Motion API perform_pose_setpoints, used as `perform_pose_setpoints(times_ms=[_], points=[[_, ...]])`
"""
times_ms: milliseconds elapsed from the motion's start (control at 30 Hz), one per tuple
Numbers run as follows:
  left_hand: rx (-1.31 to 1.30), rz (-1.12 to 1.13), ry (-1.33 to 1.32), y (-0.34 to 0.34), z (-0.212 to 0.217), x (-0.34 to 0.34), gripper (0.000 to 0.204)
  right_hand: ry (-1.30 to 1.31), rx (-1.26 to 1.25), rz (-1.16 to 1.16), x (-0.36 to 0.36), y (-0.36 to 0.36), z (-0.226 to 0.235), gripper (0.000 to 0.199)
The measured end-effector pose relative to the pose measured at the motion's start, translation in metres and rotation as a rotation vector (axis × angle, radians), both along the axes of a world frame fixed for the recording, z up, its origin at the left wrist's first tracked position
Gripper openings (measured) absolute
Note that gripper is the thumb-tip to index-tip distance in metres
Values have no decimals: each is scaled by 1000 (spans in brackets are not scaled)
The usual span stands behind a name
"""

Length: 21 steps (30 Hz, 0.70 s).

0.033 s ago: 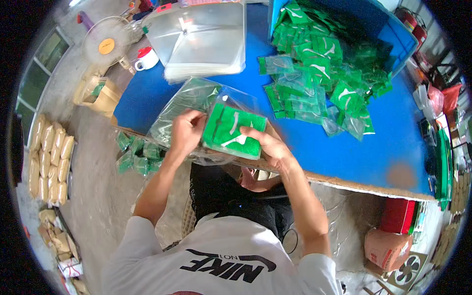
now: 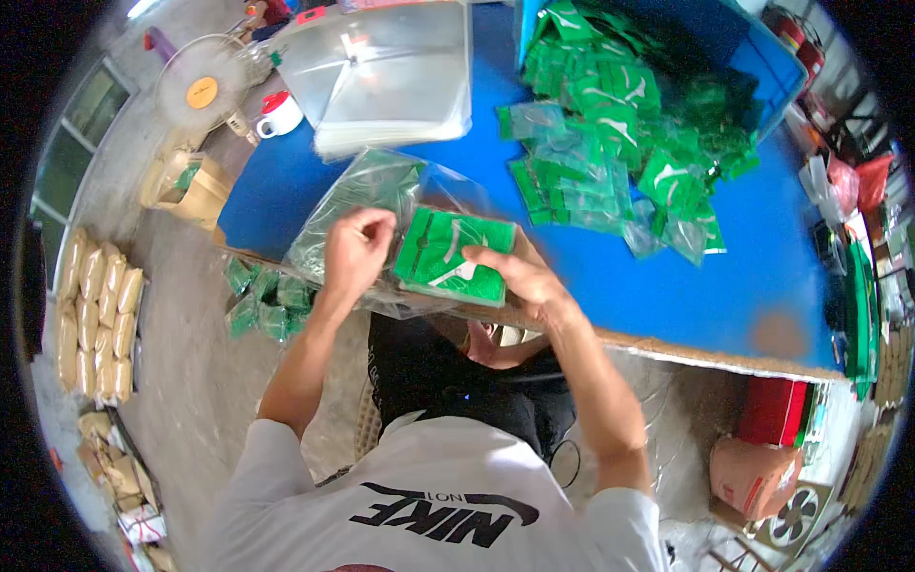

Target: The person is counting and packing small green plastic bags into a larger clear plastic bag.

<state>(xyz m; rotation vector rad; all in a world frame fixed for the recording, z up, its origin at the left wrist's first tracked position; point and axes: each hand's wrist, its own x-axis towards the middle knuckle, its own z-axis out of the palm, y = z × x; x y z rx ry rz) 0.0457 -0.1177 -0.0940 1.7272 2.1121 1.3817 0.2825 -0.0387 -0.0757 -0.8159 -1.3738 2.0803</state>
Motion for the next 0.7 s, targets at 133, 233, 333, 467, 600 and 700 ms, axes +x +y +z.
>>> perform_pose_setpoints(times_ms=[133,233,333,467,600,700], points=[[102,4,154,-3,48,22,9,-484,235,377,1,27,19,46],[85,-87,259,3,56,40,12,-412,68,192,-11,44,21,43],[72,-108,334,4,46,55,10,-239,128,-28,-23,27,24,33],[44,-99,321,-5,48,63,8,-96,15,-16,-46,11,-10,53],[169,-151,274,3,53,88,8,100,67,124,-81,40,-82,53],[156,-178,223,5,46,106,18,-923,1212,160,-86,9,-10,51]])
